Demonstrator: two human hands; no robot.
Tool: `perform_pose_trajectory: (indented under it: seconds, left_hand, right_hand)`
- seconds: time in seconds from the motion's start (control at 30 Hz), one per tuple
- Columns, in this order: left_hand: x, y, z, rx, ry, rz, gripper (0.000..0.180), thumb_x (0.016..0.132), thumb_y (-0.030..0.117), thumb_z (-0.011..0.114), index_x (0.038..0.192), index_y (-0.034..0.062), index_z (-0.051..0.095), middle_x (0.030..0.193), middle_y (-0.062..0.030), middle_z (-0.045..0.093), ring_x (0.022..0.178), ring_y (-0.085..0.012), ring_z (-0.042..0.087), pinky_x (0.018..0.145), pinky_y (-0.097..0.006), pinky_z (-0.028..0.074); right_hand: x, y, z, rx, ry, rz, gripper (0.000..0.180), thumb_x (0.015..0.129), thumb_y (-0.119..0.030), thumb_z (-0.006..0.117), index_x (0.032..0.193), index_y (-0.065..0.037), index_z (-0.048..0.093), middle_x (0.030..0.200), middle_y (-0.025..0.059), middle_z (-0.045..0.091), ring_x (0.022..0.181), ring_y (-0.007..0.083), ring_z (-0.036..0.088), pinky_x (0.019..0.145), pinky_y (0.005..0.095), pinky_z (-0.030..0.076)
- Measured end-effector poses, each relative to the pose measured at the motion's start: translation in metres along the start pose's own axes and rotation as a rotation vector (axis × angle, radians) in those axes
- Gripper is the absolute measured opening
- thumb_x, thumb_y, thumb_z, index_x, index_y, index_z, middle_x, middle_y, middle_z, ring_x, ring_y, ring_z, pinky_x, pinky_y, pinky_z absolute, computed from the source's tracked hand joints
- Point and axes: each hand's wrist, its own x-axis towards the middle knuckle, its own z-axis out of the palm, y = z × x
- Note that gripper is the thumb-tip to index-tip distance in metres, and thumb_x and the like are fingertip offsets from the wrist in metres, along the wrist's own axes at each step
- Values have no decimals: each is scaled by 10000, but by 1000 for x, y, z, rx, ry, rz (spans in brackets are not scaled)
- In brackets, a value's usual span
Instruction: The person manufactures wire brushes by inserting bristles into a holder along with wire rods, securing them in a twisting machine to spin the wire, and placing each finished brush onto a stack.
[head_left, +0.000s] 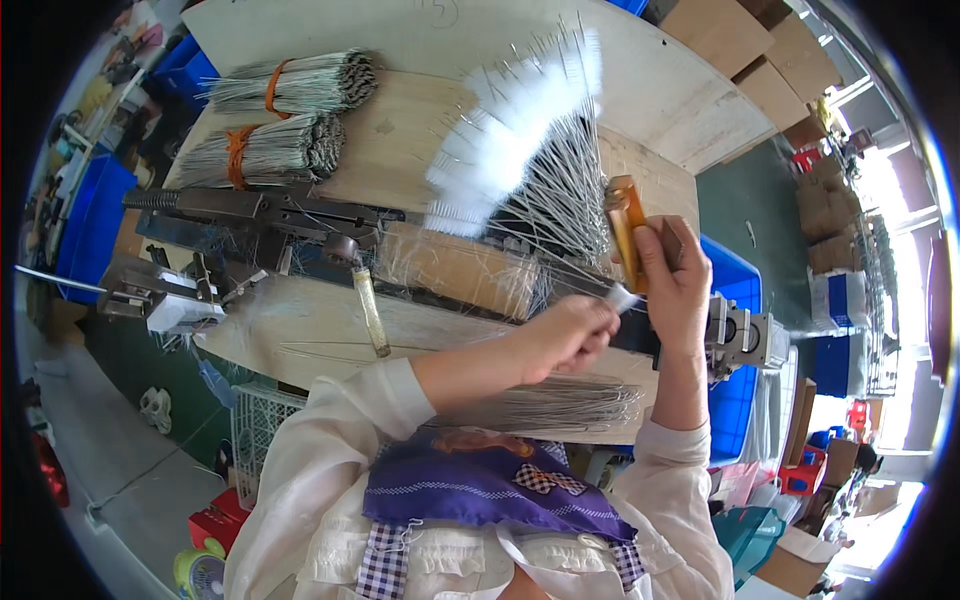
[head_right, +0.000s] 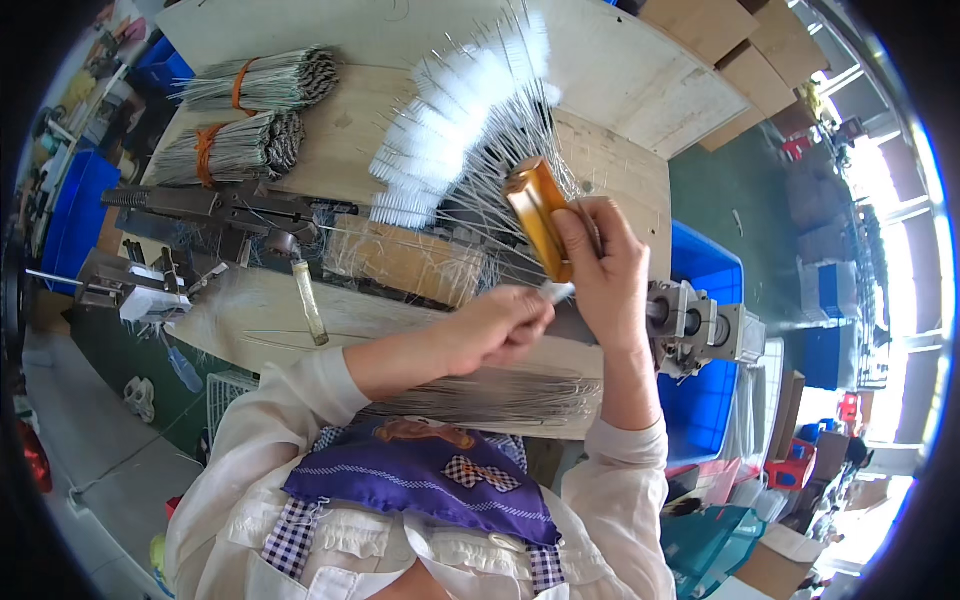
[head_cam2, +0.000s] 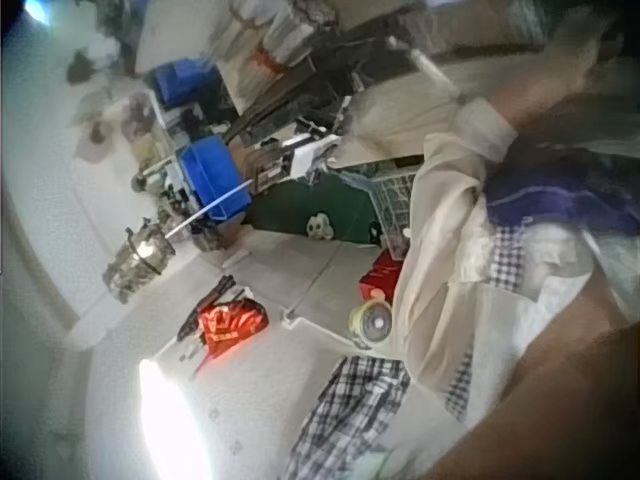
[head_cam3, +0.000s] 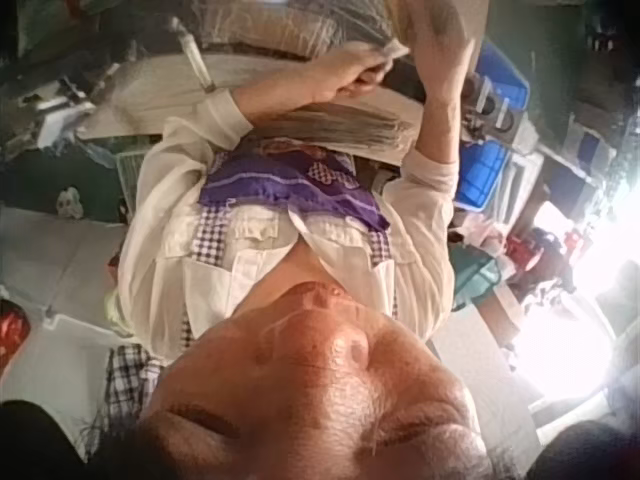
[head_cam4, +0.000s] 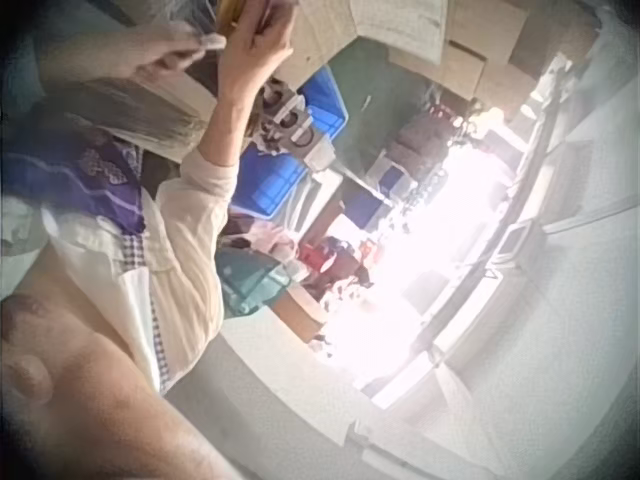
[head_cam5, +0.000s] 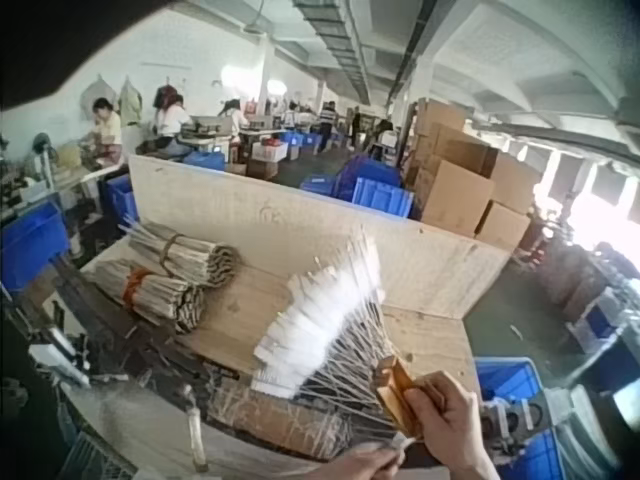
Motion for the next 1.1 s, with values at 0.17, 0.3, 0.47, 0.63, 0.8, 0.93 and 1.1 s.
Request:
perform_pose_trajectory:
  seconds: [0.17, 0.3, 0.47, 0.63, 0.8, 0.93, 1.1]
  left_hand:
    - [-36, -1, -50, -66, 427, 366, 298, 1015, 261, 453, 763, 106, 488, 569, 54, 343, 415, -61, 270, 367, -233, 195]
    - [-74, 8, -54, 57, 657, 556, 297, 1036, 284, 435, 827, 89, 515, 556, 36, 348, 416, -68, 280, 385, -227, 227]
    - [-78, 7, -58, 21, 649, 535, 300, 1025, 338, 469, 872, 90, 540, 546, 37, 382, 436, -59, 299, 403, -225, 235]
    - [-81, 4, -59, 41, 640, 495, 348, 1038, 351, 425, 858, 77, 545, 515, 25, 380, 399, -72, 290, 396, -235, 248]
    - [-76, -5, -62, 232, 587, 415, 478, 1028, 470, 362, 1026, 37, 564, 753, -73, 602, 628, -138, 576, 570, -266, 476]
    - [-57, 1, -47, -274, 350, 516, 731, 987, 600, 282, 1377, -15, 352, 1313, -215, 477, 1227, -265, 487, 1052, -401, 404]
    - [-90, 30, -52, -651, 108, 632, 831, 968, 645, 259, 1459, -24, 227, 1418, -261, 366, 1337, -400, 366, 1145, -441, 321]
  right_hand:
    - [4, 6, -1, -258, -43, -113, 152, 905, -45, 602, 1049, -4, 624, 816, 124, 669, 728, 191, 660, 693, 296, 511]
    - [15, 17, 50, -387, -371, -300, 329, 830, 49, 500, 1140, -22, 584, 1049, 187, 643, 930, 378, 635, 804, 435, 519]
    - [18, 0, 97, -395, -637, -462, 288, 826, -6, 540, 1107, -10, 601, 947, 171, 621, 884, 343, 628, 757, 430, 517]
    - [14, -19, 58, -301, -716, -436, 208, 835, -49, 592, 1021, 7, 667, 980, 128, 636, 914, 285, 605, 772, 365, 524]
    - [36, -13, 51, 152, -891, 289, 266, 969, -154, 554, 1128, 40, 643, 850, 82, 674, 678, 115, 651, 612, 264, 543]
    - [39, -15, 58, -13, -896, 259, 335, 1017, -244, 487, 1176, 21, 619, 794, 76, 662, 643, 99, 641, 544, 267, 527]
    - [46, -13, 38, -698, -683, -465, 257, 872, -84, 557, 1108, -36, 648, 1226, 91, 556, 1051, 264, 477, 930, 361, 455]
